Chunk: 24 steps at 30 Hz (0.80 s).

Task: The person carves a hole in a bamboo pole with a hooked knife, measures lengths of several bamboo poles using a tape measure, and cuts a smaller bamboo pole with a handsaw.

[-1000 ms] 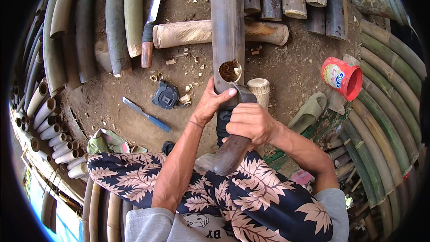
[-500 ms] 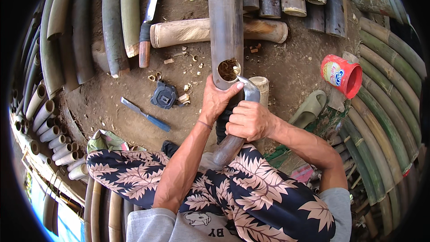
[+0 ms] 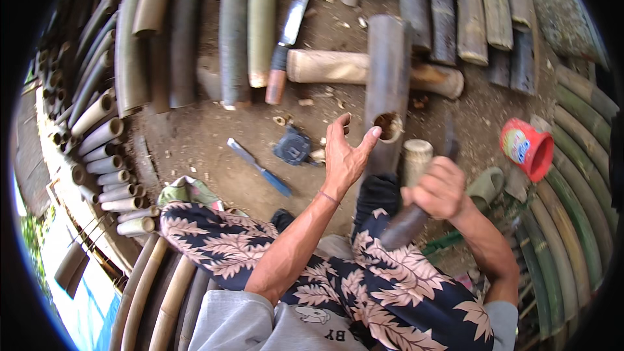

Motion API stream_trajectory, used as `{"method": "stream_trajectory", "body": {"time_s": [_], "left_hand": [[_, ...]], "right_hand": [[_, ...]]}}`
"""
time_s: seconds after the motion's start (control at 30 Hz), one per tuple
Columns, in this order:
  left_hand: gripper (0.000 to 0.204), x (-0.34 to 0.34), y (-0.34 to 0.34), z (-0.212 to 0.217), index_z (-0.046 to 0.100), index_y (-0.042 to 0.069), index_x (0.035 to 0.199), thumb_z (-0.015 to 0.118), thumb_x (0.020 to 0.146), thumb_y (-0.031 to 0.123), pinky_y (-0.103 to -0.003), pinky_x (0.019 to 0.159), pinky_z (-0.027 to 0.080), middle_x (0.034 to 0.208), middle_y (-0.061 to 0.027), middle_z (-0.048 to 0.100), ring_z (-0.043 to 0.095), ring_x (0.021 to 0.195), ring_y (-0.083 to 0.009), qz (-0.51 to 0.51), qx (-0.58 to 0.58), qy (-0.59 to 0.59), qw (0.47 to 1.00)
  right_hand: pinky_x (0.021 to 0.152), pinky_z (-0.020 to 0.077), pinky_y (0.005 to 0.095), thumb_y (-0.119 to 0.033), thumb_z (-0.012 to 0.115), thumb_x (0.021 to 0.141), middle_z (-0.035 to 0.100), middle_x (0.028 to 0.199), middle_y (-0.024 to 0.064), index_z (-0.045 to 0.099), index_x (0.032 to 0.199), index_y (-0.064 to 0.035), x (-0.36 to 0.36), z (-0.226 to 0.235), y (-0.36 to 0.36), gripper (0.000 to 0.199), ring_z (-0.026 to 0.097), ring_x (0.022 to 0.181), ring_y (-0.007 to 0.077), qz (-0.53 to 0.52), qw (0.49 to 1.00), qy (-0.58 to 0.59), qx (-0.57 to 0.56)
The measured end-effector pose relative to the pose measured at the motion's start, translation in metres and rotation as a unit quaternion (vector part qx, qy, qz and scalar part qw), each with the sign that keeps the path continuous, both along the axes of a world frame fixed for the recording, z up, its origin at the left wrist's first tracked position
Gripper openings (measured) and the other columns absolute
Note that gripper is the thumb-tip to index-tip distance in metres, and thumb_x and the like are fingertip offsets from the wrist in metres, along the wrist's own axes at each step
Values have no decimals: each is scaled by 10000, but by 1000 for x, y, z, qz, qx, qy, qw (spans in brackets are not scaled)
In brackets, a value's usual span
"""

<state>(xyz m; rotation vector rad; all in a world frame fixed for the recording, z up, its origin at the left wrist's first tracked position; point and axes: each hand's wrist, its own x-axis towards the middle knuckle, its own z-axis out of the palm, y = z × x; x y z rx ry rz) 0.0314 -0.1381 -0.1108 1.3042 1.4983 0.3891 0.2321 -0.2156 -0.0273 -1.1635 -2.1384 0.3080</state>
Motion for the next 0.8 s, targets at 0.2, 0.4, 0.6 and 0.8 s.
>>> {"method": "stream_trajectory", "body": {"time_s": [0.2,0.4,0.6,0.8], "left_hand": [[756,-132,126,-31,430,-47,1334,773,770,321,-485,1048,383,1314,-251,454,477,1179,-420,57,353,322,877],[822,-197,188,-41,363,-44,1411,740,778,319,-506,1062,367,1317,-265,471,467,1219,-428,-29,132,231,964],[763,-123,177,-8,341,47,1462,589,741,62,-550,1092,290,1398,-160,408,410,1277,-346,-138,298,462,824],[591,-166,206,-44,379,-115,1393,507,885,161,-418,854,467,869,-145,678,664,807,-271,-340,318,462,755]], "right_hand": [[958,404,505,19,580,734,507,1168,240,405,1351,6,61,-56,-17,642,497,1103,447,-462,857,-77,-214],[1035,375,502,-20,620,805,437,1303,244,329,1445,-22,72,-152,-43,703,445,1202,435,-570,762,-53,-301],[1049,358,508,-37,659,797,415,1359,192,393,1425,-62,53,-119,-55,683,419,1251,403,-597,756,-101,-249],[1072,344,487,-24,625,799,417,1319,213,418,1403,-18,1,-82,-46,638,418,1248,396,-487,844,-10,-223]]}}
